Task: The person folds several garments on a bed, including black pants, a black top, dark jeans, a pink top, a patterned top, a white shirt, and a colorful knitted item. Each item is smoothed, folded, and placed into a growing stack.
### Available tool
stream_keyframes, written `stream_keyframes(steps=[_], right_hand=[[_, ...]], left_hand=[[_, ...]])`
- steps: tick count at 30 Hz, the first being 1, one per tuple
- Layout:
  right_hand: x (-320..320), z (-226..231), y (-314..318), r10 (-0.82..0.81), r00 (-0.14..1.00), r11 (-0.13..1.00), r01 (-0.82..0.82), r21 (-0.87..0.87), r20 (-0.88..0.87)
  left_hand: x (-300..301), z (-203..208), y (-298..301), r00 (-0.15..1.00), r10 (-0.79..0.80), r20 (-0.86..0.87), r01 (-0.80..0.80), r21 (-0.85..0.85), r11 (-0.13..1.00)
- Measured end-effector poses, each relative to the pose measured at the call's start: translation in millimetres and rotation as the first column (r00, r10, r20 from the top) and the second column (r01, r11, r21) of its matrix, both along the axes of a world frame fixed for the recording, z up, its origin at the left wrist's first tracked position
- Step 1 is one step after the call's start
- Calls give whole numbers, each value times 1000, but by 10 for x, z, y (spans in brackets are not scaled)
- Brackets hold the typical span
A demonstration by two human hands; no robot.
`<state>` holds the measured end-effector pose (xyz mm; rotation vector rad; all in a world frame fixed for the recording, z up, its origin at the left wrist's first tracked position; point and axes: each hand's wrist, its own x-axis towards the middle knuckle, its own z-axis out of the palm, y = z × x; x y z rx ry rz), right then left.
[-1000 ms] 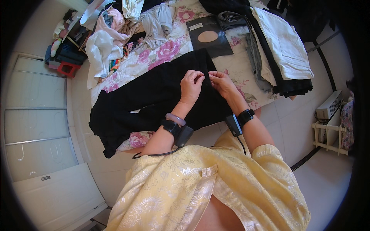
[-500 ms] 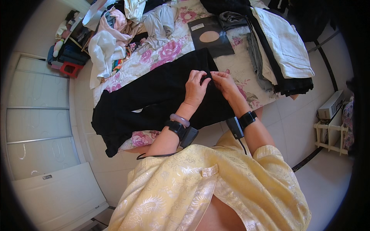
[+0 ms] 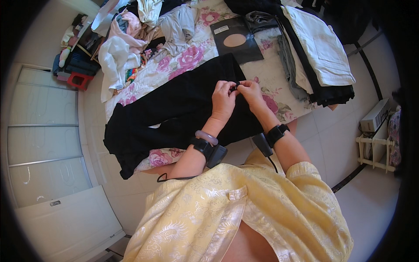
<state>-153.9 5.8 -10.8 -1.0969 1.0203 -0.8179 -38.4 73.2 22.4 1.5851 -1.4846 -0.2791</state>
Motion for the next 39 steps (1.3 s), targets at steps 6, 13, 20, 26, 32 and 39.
stream_keyframes(steps=[6, 13, 20, 26, 32, 39], right_hand=[[-134, -57, -63, 115, 941, 958, -189, 215, 318], [-104, -64, -11, 75, 868, 916, -255, 311, 491], [-130, 38, -18, 180, 887, 948, -271, 165, 425], [-94, -19, 16, 136, 834, 940, -279, 196, 535], [-72, -196, 125, -40, 760, 908, -243, 341, 648], [-153, 56, 10, 90, 866, 860, -316, 400, 491]], left_hand=[[167, -5, -57, 736, 66, -674, 59, 160, 985], [433, 55, -107, 439, 158, -884, 353, 332, 875], [495, 223, -67, 538, 137, -832, 398, 394, 828], [457, 282, -79, 714, 113, -691, 306, 453, 837], [486, 185, -54, 579, 19, -815, 403, 307, 862], [496, 21, -62, 629, -28, -777, 397, 290, 871]])
